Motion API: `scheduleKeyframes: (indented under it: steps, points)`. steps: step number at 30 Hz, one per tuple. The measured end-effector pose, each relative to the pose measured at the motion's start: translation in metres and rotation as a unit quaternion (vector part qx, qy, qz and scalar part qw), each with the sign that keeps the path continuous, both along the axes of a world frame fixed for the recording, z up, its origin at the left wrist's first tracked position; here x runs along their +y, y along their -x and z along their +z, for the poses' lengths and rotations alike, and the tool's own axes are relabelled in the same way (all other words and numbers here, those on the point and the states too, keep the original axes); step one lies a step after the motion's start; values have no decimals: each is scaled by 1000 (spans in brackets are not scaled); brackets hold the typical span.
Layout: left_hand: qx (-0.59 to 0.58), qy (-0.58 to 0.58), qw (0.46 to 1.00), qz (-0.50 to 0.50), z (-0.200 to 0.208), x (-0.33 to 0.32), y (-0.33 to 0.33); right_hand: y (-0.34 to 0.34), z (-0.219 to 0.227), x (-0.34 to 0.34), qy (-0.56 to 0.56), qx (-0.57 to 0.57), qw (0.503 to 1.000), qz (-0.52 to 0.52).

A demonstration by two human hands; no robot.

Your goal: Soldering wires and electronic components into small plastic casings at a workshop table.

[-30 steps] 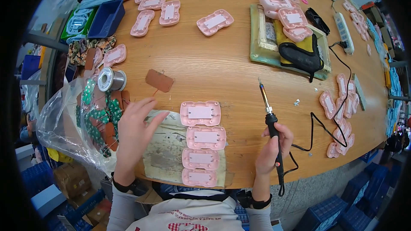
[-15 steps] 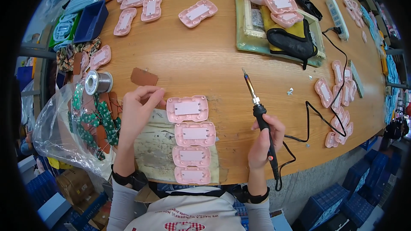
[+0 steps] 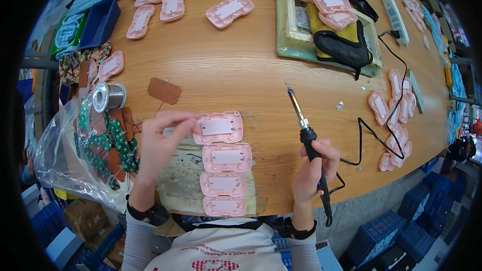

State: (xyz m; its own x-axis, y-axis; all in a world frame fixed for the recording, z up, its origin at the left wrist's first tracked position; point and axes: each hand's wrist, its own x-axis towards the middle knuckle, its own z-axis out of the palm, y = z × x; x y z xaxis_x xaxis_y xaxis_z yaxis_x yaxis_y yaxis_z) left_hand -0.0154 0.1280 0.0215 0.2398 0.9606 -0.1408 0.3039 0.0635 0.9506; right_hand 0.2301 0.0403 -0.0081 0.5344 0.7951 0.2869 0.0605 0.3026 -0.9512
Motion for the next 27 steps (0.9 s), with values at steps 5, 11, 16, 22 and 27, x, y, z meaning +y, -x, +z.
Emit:
scheduleKeyframes:
  steps: [5,11,16,22,27]
  points:
    - [132,-169,974,-74,-1,-12,-9,12,4,-2,18,-37,999,35]
    - [196,-257,943,-80,-12,-19,-13,22,8,7,9,-66,997,46]
    - [206,-305,927,-78,-22,-17,-12,22,3,5,16,-69,995,66]
    - [226,-310,919,-91,-25,-16,-13,21,3,2,24,-91,992,82]
    - [225,-305,920,-97,-28,-15,-13,19,2,1,27,-134,986,96]
